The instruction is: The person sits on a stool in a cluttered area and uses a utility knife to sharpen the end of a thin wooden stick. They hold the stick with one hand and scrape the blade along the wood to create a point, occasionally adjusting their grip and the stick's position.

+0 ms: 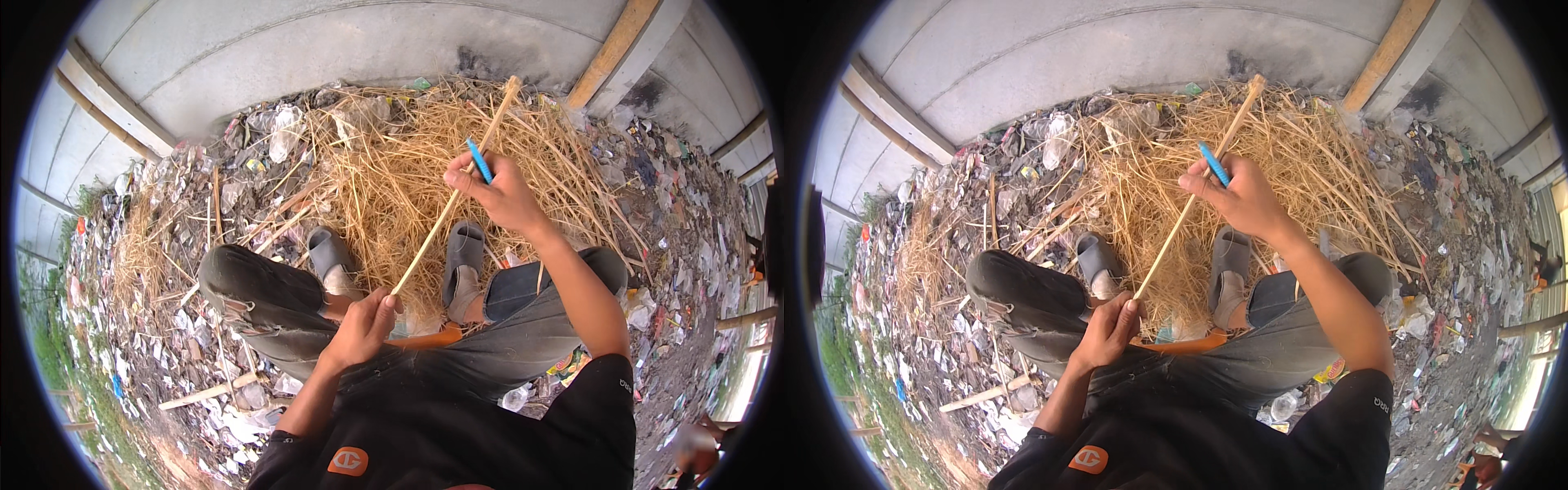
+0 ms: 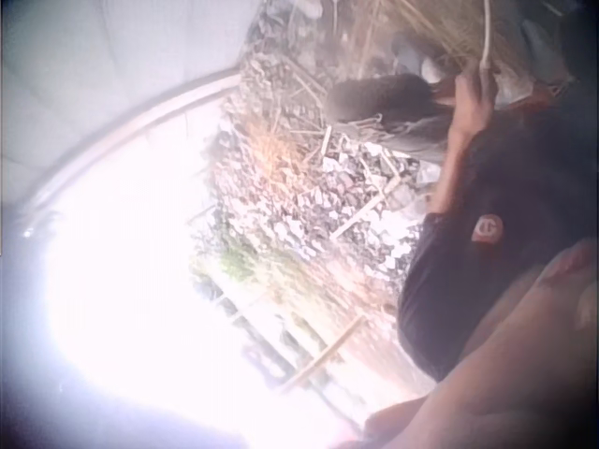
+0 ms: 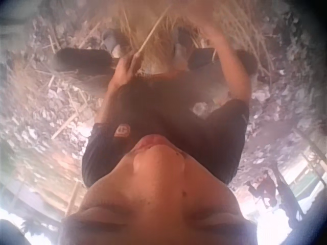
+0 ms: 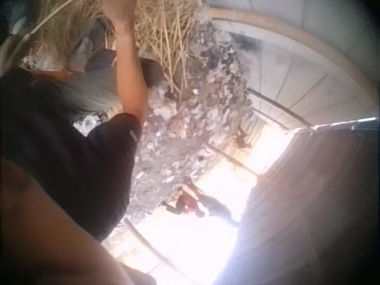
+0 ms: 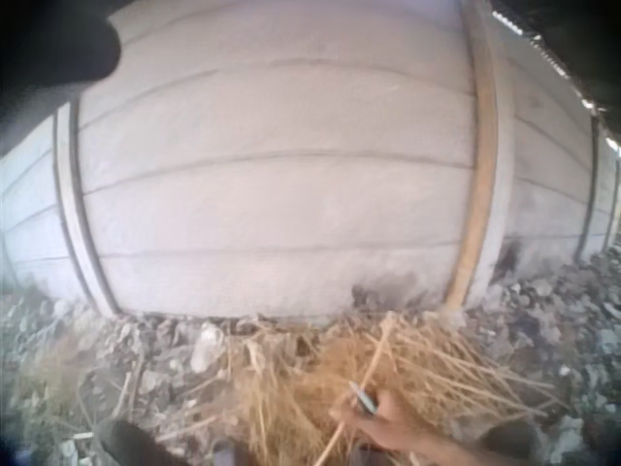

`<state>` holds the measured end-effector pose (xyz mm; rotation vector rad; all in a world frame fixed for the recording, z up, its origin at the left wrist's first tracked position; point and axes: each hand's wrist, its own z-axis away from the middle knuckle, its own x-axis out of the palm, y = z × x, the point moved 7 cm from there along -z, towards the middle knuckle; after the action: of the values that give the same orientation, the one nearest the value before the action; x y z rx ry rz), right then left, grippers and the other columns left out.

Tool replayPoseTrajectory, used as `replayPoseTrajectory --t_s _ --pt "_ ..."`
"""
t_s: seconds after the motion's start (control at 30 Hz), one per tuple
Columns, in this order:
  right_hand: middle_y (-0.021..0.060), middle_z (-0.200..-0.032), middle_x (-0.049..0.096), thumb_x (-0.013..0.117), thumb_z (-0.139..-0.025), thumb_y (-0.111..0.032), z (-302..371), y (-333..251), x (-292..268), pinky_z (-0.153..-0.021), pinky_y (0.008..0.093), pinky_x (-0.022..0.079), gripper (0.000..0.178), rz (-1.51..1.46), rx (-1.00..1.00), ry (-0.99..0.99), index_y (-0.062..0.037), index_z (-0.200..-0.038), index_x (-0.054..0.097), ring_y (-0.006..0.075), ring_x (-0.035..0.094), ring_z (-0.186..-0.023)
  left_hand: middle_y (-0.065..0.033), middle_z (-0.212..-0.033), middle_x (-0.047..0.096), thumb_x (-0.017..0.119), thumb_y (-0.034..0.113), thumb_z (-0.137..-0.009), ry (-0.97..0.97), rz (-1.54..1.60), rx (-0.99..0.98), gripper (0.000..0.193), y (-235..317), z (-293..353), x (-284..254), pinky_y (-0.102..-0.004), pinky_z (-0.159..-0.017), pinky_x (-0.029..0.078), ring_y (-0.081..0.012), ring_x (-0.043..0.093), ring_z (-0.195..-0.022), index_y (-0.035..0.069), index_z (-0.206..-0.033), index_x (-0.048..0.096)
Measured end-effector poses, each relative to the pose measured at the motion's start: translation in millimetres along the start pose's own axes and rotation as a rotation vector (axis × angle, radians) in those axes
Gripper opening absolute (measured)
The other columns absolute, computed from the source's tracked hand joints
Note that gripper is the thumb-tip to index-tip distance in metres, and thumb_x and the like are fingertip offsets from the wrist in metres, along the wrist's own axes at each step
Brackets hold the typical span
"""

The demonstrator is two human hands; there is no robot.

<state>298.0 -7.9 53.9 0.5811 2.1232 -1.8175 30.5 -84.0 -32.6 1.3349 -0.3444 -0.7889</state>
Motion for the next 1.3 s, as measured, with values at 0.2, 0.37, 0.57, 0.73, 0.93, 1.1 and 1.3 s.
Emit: replayPoseTrajectory --t_s 0.2,0.37,0.57,0.73,0.93,1.1,1.3 --pt "-0.0086 -0.055 0.04 0.073 -0.094 -0.025 35.1 -37.7 -56.0 -0.043 0.0234 0.025 0.021 -0.391 0.005 0.335 -0.0055 -0.09 0.067 0.003 0.033 -0.044 0.0007 -0.063 0.049 0.049 0.024 -0.108 -0.118 0.133 0.091 0.028 9.7 17.4 0.4 -0.0286 -0.054 0.041 -0.0083 0.049 -0.057 -0.001 -0.107 0.062" --pt "-0.0061 -0.058 0.038 0.066 -0.099 -0.019 81.1 12.5 -160.9 -0.042 0.0242 0.023 0.018 -0.687 -0.041 0.833 -0.0019 -0.095 0.061 0.0044 0.032 -0.043 -0.0125 -0.07 0.065 0.064 0.017 -0.099 -0.051 -0.136 0.117 0.021 6.2 51.2 -29.2 -0.0345 -0.06 0.05 -0.0237 0.066 -0.061 -0.003 -0.107 0.067" --pt "-0.0065 -0.058 0.033 0.061 -0.102 -0.032 141.5 82.7 -197.8 -0.044 0.0233 0.024 0.034 -0.544 0.139 1.026 0.0006 -0.109 0.063 0.0035 0.031 -0.046 -0.013 -0.071 0.066 0.076 0.011 -0.088 0.207 -0.474 0.197 0.015 1.0 81.0 -56.7 -0.0342 -0.055 0.048 -0.0264 0.065 -0.059 0.001 -0.099 0.072" --pt "-0.0068 -0.059 0.037 0.058 -0.102 -0.043 153.9 107.7 -62.8 -0.043 0.0211 0.025 0.044 -0.507 0.384 0.608 -0.0036 -0.121 0.062 0.0027 0.034 -0.048 -0.0074 -0.066 0.061 0.082 0.008 -0.08 0.424 -0.684 0.311 0.018 -3.8 82.5 -47.7 -0.0337 -0.05 0.045 -0.0229 0.06 -0.053 0.005 -0.096 0.074" --pt "-0.0054 -0.064 0.042 0.046 -0.108 -0.042 183.9 103.0 1.6 -0.051 0.0216 0.037 0.041 -0.338 0.381 0.607 -0.006 -0.118 0.062 0.0038 0.041 -0.054 -0.0086 -0.067 0.061 0.081 0.003 -0.078 0.446 -0.823 0.442 0.024 -3.6 85.3 -37.2 -0.0347 -0.049 0.044 -0.0232 0.059 -0.053 0.007 -0.101 0.076" --pt "-0.0031 -0.072 0.052 0.043 -0.11 -0.038 197.0 87.0 -15.6 -0.06 0.0235 0.043 0.041 -0.244 0.388 0.552 -0.0035 -0.115 0.065 0.0051 0.047 -0.064 -0.0047 -0.066 0.062 0.083 0.005 -0.076 0.475 -0.883 0.414 0.021 -12.1 93.1 -36.9 -0.0337 -0.048 0.046 -0.0216 0.062 -0.053 0.009 -0.093 0.071" --pt "-0.0001 -0.065 0.05 0.051 -0.107 -0.036 199.5 85.7 -38.0 -0.055 0.0276 0.042 0.042 -0.017 0.424 0.574 0.0017 -0.099 0.066 0.0069 0.046 -0.059 -0.0043 -0.067 0.063 0.081 0.004 -0.077 0.382 -0.952 0.47 0.02 -13.2 96.0 -37.7 -0.0348 -0.048 0.048 -0.024 0.062 -0.052 0.011 -0.09 0.066"
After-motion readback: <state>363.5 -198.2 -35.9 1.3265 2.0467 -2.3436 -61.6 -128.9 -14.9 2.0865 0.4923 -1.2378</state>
